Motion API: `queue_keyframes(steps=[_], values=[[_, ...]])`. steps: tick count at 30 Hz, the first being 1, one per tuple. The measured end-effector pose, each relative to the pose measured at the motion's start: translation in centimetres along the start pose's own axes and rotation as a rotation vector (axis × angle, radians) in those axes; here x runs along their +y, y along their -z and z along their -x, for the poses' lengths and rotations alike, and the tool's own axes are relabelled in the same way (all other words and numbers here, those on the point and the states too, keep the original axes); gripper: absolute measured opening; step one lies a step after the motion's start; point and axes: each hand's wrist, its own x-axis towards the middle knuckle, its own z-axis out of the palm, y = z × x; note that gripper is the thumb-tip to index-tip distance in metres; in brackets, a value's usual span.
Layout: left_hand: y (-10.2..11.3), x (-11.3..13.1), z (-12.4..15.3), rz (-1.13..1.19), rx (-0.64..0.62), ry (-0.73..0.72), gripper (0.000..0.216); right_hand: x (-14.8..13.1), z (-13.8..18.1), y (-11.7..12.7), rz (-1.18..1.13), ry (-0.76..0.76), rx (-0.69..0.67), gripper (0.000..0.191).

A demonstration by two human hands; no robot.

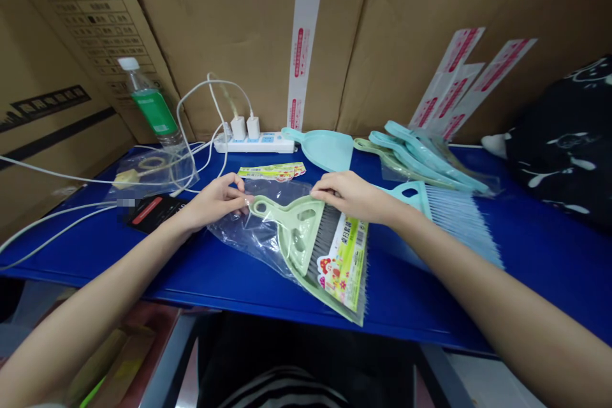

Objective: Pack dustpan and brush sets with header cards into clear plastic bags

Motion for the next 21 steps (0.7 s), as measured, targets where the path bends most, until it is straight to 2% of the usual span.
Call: queue_keyframes(steps=[4, 9, 12, 21], values=[[0.27, 0.19, 0.18, -0.072, 0.024, -0.013, 0.024, 0.21, 0.12, 0.36, 0.045, -0.066, -0.008, 0.032], [0.35, 0.52, 0.34, -0.157, 0.057, -0.046, 0.018, 0.2, 0.05, 0.57, -0.024, -0.19, -0.044, 0.028], [0.32, 0.28, 0.33, -0.194, 0.084, -0.059, 0.015, 0.34, 0.02, 0.38, -0.038, -0.228, -0.041, 0.024], [0.72, -0.2, 0.48, -0.31, 0.147, -0.028, 0.008, 0.48, -0.02, 0.41, -0.028, -0.319, -0.003, 0.03]])
